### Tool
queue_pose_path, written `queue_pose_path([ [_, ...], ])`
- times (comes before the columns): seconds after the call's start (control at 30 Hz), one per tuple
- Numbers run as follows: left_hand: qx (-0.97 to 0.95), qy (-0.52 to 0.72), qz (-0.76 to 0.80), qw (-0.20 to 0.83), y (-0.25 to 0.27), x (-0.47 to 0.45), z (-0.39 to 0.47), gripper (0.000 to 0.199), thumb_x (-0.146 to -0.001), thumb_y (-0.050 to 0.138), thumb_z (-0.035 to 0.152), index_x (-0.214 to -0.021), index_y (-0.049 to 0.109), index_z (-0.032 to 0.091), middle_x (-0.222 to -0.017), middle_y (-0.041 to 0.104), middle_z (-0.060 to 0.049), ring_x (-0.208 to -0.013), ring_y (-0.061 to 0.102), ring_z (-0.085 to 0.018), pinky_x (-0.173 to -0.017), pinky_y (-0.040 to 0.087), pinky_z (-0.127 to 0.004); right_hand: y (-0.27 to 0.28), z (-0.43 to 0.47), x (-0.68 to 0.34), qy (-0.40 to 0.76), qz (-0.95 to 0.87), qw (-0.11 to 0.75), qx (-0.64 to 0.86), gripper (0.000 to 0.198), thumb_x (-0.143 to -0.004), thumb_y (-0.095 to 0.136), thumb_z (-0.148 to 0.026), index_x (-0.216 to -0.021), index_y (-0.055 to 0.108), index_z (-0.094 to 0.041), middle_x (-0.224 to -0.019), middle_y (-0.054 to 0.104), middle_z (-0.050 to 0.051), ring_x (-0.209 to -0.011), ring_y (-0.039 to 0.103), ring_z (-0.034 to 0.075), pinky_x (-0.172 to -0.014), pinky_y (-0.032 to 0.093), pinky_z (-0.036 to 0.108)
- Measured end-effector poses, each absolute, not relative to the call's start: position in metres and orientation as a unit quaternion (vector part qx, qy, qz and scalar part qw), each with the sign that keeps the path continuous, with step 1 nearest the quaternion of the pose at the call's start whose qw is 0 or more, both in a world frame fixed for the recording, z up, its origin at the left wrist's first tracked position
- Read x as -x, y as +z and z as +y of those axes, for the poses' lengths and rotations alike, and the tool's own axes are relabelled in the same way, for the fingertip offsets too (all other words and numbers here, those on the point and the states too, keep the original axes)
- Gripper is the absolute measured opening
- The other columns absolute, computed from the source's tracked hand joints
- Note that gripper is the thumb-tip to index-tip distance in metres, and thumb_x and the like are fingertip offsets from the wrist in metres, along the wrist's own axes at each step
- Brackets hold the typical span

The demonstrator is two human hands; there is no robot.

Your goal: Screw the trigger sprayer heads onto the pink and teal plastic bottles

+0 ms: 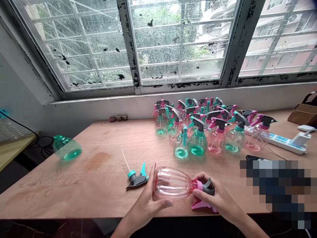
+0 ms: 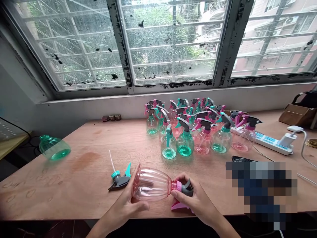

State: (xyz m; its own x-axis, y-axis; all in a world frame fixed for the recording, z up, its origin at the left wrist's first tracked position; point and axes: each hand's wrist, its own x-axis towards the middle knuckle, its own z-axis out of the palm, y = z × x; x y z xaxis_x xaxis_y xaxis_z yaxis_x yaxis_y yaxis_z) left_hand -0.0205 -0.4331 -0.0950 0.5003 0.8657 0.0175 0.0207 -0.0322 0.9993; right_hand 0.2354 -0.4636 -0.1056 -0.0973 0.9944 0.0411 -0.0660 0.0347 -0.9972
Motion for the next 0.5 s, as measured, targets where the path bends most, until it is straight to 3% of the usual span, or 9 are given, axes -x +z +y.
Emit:
queue_pose_path([
  [0.13, -0.64, 0.357, 0.332, 0.594, -0.0934, 0.0229, -0.4358, 0.101, -0.082, 0.079, 0.03, -0.156, 0.01, 0.035, -0.163, 0.024, -0.008, -0.144, 0.032, -0.031, -0.119, 0.028, -0.046, -0.1037, -0.4644, -0.2371, 0.544, -0.517, 0.496, 0.437, 0.03, -0.081, 0.076, -0.044, -0.09, 0.063, -0.019, -0.066, 0.071, -0.001, -0.058, 0.063, 0.017, -0.055, 0.048, 0.027],
  [0.23, -0.661, 0.357, 0.32, 0.578, -0.0915, 0.022, -0.4362, 0.1, -0.085, 0.076, 0.025, -0.155, 0.007, 0.043, -0.164, 0.019, -0.005, -0.136, 0.044, -0.027, -0.116, 0.034, -0.045, -0.1032, -0.4625, -0.2395, 0.556, -0.506, 0.498, 0.433, 0.029, -0.081, 0.077, -0.043, -0.088, 0.063, -0.018, -0.062, 0.071, 0.0, -0.057, 0.064, 0.016, -0.056, 0.048, 0.026],
  [0.33, -0.662, 0.357, 0.313, 0.58, -0.0912, 0.0211, -0.4355, 0.095, -0.091, 0.068, 0.025, -0.154, -0.001, 0.044, -0.162, 0.025, -0.007, -0.13, 0.051, -0.025, -0.112, 0.039, -0.044, -0.1047, -0.4608, -0.2404, 0.557, -0.497, 0.51, 0.428, 0.029, -0.081, 0.077, -0.043, -0.085, 0.063, -0.018, -0.062, 0.071, 0.0, -0.057, 0.065, 0.017, -0.056, 0.048, 0.026],
  [0.4, -0.664, 0.35, 0.325, 0.576, -0.0913, 0.0215, -0.4352, 0.101, -0.088, 0.071, 0.026, -0.155, -0.004, 0.041, -0.162, 0.026, -0.008, -0.137, 0.045, -0.028, -0.116, 0.035, -0.046, -0.1063, -0.4608, -0.2396, 0.56, -0.49, 0.512, 0.429, 0.03, -0.08, 0.078, -0.043, -0.086, 0.064, -0.018, -0.063, 0.07, 0.0, -0.058, 0.065, 0.017, -0.056, 0.049, 0.026],
  [0.5, -0.672, 0.336, 0.35, 0.559, -0.091, 0.0232, -0.4355, 0.117, -0.077, 0.083, 0.027, -0.156, -0.002, 0.034, -0.166, 0.015, -0.008, -0.15, 0.02, -0.032, -0.123, 0.017, -0.05, -0.1075, -0.4623, -0.2376, 0.555, -0.504, 0.505, 0.428, 0.03, -0.079, 0.078, -0.044, -0.088, 0.064, -0.018, -0.063, 0.07, -0.001, -0.056, 0.063, 0.016, -0.055, 0.049, 0.026],
])
